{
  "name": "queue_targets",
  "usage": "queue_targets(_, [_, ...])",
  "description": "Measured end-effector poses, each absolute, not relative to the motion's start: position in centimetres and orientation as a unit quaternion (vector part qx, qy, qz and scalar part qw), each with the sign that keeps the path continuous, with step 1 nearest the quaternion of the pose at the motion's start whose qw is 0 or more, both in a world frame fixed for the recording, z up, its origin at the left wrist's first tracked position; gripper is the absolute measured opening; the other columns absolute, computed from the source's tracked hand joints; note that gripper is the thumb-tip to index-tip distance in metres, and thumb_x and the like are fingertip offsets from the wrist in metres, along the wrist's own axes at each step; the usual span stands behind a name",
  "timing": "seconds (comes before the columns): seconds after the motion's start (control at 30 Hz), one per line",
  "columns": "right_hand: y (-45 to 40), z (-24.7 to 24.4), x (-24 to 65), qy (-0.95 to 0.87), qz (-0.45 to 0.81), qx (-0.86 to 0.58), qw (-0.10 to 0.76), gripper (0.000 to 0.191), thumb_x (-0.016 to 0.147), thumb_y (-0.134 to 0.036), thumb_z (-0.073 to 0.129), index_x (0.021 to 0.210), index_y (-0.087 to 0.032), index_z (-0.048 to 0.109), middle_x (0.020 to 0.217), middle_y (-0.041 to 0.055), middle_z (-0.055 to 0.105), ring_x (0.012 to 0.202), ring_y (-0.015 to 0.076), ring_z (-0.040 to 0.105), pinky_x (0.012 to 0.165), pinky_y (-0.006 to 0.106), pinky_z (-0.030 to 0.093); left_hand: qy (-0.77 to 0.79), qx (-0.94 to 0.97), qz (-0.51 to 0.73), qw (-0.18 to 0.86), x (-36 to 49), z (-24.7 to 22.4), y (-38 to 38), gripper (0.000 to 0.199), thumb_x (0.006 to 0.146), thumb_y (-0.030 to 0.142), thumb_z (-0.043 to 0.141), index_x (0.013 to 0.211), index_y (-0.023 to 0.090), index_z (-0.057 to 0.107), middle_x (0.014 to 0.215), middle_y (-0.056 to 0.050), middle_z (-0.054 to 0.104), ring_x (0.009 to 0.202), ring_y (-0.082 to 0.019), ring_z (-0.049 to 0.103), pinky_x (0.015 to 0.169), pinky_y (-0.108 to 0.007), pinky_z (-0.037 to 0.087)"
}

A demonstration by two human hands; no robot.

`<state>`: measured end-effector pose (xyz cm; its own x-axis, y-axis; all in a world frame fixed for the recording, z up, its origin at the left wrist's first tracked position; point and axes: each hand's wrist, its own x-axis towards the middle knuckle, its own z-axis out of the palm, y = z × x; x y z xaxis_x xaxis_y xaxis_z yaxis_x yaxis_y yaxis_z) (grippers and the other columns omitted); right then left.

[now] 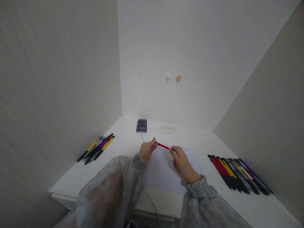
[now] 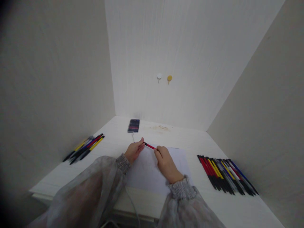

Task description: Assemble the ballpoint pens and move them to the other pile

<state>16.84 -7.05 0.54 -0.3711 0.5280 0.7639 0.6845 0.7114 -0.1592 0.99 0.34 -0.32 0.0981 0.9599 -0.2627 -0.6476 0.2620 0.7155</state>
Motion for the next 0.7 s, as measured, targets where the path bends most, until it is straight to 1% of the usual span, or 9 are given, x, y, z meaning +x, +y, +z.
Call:
queue_targets(0.1, [-6.9, 0.9, 16.8, -0.802, -0.012, -0.380, 0.460, 0.024, 0.079, -0.019, 0.044, 0.101, -0.020, 0.051, 0.098, 0.0096, 0.052, 0.090, 0.0181, 0.050, 0.077, 0.038, 0.043, 0.354, 0.217, 0.583, 0.698, 0.9, -0.2, 0.4, 0.014, 0.060, 0.022, 0.067, 0.058, 0.011, 0.058, 0.058, 0.000, 0.059, 0.052, -0.005, 0.052, 0.058, -0.016, 0.044])
queue_targets(0.2, [-6.4, 1.1, 17.0, -0.690, 0.176, -0.454, 0.536, 0.040, 0.074, -0.039, 0.050, 0.109, -0.020, 0.046, 0.095, 0.0083, 0.056, 0.072, 0.0155, 0.057, 0.067, 0.034, 0.047, 0.324, 0.255, 0.611, 0.676, 0.9, -0.1, 0.4, 0.016, 0.061, 0.025, 0.066, 0.062, 0.011, 0.060, 0.064, -0.001, 0.059, 0.055, -0.005, 0.052, 0.058, -0.015, 0.044])
queue_targets(0.27, [-6.0, 0.9, 17.3, -0.614, 0.321, -0.495, 0.524, 0.042, 0.074, -0.050, 0.043, 0.094, -0.015, 0.055, 0.071, 0.0051, 0.061, 0.050, 0.0128, 0.054, 0.051, 0.029, 0.046, 0.306, 0.284, 0.616, 0.668, 1.0, -0.2, 0.3, 0.016, 0.061, 0.026, 0.066, 0.063, 0.011, 0.061, 0.066, -0.002, 0.059, 0.056, -0.005, 0.053, 0.058, -0.015, 0.045])
queue_targets(0.33, [-5.7, 0.5, 17.6, -0.567, 0.412, -0.519, 0.489, 0.046, 0.073, -0.054, 0.040, 0.066, -0.013, 0.058, 0.048, 0.0016, 0.055, 0.036, 0.0104, 0.046, 0.041, 0.025, 0.039, 0.302, 0.302, 0.610, 0.668, 1.1, -0.4, 0.2, 0.016, 0.062, 0.026, 0.066, 0.064, 0.010, 0.061, 0.067, -0.002, 0.059, 0.056, -0.005, 0.053, 0.060, -0.017, 0.045])
queue_targets(0.43, [-5.4, 0.2, 17.8, -0.538, 0.398, -0.530, 0.520, 0.034, 0.062, -0.047, 0.058, 0.054, -0.014, 0.055, 0.047, -0.0005, 0.054, 0.041, 0.0098, 0.047, 0.044, 0.023, 0.038, 0.310, 0.315, 0.602, 0.665, 1.1, -0.7, 0.2, 0.016, 0.062, 0.025, 0.065, 0.065, 0.010, 0.060, 0.068, -0.002, 0.059, 0.057, -0.006, 0.053, 0.064, -0.019, 0.046])
queue_targets(0.5, [-5.4, 0.3, 17.8, -0.526, 0.355, -0.523, 0.568, 0.026, 0.055, -0.039, 0.066, 0.062, -0.016, 0.058, 0.058, -0.0001, 0.059, 0.054, 0.0120, 0.053, 0.052, 0.023, 0.041, 0.316, 0.317, 0.598, 0.665, 1.1, -0.7, 0.2, 0.016, 0.062, 0.025, 0.065, 0.066, 0.010, 0.060, 0.068, -0.003, 0.060, 0.059, -0.007, 0.054, 0.066, -0.020, 0.046])
queue_targets(0.57, [-5.6, 0.5, 17.7, -0.500, 0.369, -0.508, 0.597, 0.029, 0.055, -0.037, 0.067, 0.073, -0.017, 0.059, 0.071, 0.0021, 0.062, 0.062, 0.0137, 0.056, 0.057, 0.025, 0.044, 0.320, 0.316, 0.594, 0.667, 1.0, -0.7, 0.1, 0.016, 0.062, 0.025, 0.065, 0.065, 0.010, 0.060, 0.068, -0.003, 0.060, 0.060, -0.007, 0.054, 0.067, -0.020, 0.046])
queue_targets(0.63, [-5.8, 0.6, 17.6, -0.464, 0.444, -0.497, 0.583, 0.033, 0.063, -0.044, 0.059, 0.080, -0.016, 0.059, 0.073, 0.0048, 0.062, 0.056, 0.0134, 0.056, 0.051, 0.026, 0.044, 0.316, 0.316, 0.592, 0.671, 1.0, -0.7, 0.1, 0.015, 0.063, 0.025, 0.064, 0.064, 0.011, 0.060, 0.067, -0.002, 0.059, 0.060, -0.007, 0.054, 0.066, -0.019, 0.046])
queue_targets(0.7, [-5.9, 0.5, 17.6, -0.446, 0.508, -0.502, 0.539, 0.036, 0.068, -0.048, 0.052, 0.075, -0.013, 0.059, 0.060, 0.0044, 0.060, 0.042, 0.0111, 0.051, 0.042, 0.025, 0.040, 0.309, 0.316, 0.591, 0.675, 0.9, -0.7, 0.1, 0.014, 0.063, 0.024, 0.064, 0.063, 0.011, 0.060, 0.066, -0.002, 0.059, 0.059, -0.007, 0.054, 0.065, -0.019, 0.046])
